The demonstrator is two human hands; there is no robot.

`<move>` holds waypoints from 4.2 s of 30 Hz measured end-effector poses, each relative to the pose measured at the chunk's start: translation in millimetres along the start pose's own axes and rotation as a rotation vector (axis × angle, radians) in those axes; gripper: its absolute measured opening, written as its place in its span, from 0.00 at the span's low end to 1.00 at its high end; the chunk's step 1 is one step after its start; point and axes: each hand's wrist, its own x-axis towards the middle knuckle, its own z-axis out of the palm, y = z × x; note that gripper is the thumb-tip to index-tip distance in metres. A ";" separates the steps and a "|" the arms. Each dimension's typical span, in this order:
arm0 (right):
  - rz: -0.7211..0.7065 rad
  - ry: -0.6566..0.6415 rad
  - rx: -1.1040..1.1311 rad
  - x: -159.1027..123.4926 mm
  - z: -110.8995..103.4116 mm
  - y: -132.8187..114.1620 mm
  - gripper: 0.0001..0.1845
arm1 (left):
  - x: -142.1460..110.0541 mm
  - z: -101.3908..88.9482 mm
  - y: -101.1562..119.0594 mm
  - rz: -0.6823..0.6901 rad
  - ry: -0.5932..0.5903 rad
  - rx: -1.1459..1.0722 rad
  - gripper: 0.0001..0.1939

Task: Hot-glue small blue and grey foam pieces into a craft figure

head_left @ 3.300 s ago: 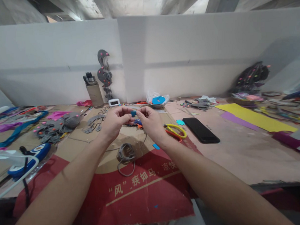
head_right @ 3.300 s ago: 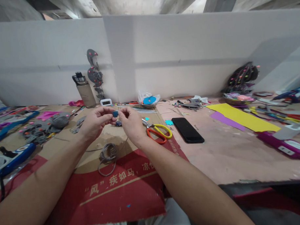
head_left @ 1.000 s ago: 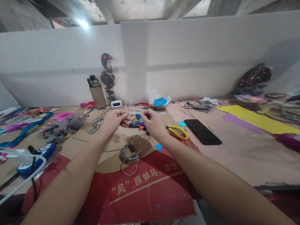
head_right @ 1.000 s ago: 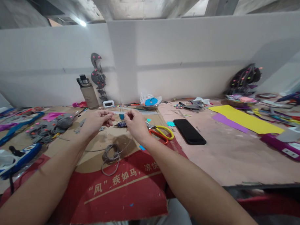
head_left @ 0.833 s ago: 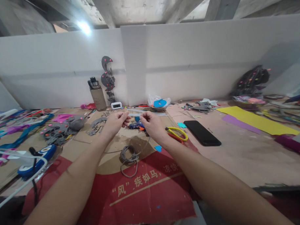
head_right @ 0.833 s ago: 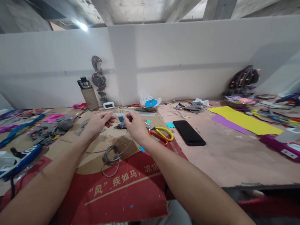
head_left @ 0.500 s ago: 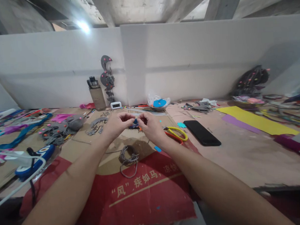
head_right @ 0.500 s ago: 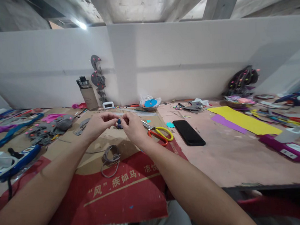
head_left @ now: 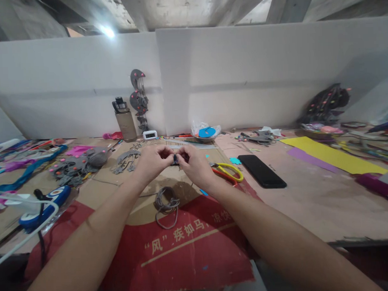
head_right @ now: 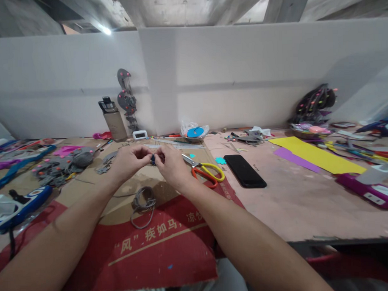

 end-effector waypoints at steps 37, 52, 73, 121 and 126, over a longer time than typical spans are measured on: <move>0.145 0.004 0.012 5.8 -7.6 -0.7 0.08 | 5.4 -0.6 -9.4 -0.318 -0.156 -0.628 0.18; 0.007 0.018 -0.026 1.1 -6.4 -5.6 0.06 | 0.1 -1.3 -3.8 -0.067 -0.038 -0.056 0.11; 0.092 -0.008 0.014 3.0 -3.0 -1.0 0.11 | -1.3 4.1 1.3 -0.103 -0.042 -0.192 0.07; -0.141 -0.173 0.070 -8.7 -20.3 -37.1 0.15 | 22.9 -44.7 -47.1 -0.340 0.670 -1.061 0.09; 0.272 -0.151 -0.341 -0.3 -11.7 10.9 0.12 | 19.7 -43.0 -33.7 -0.349 0.607 -1.034 0.08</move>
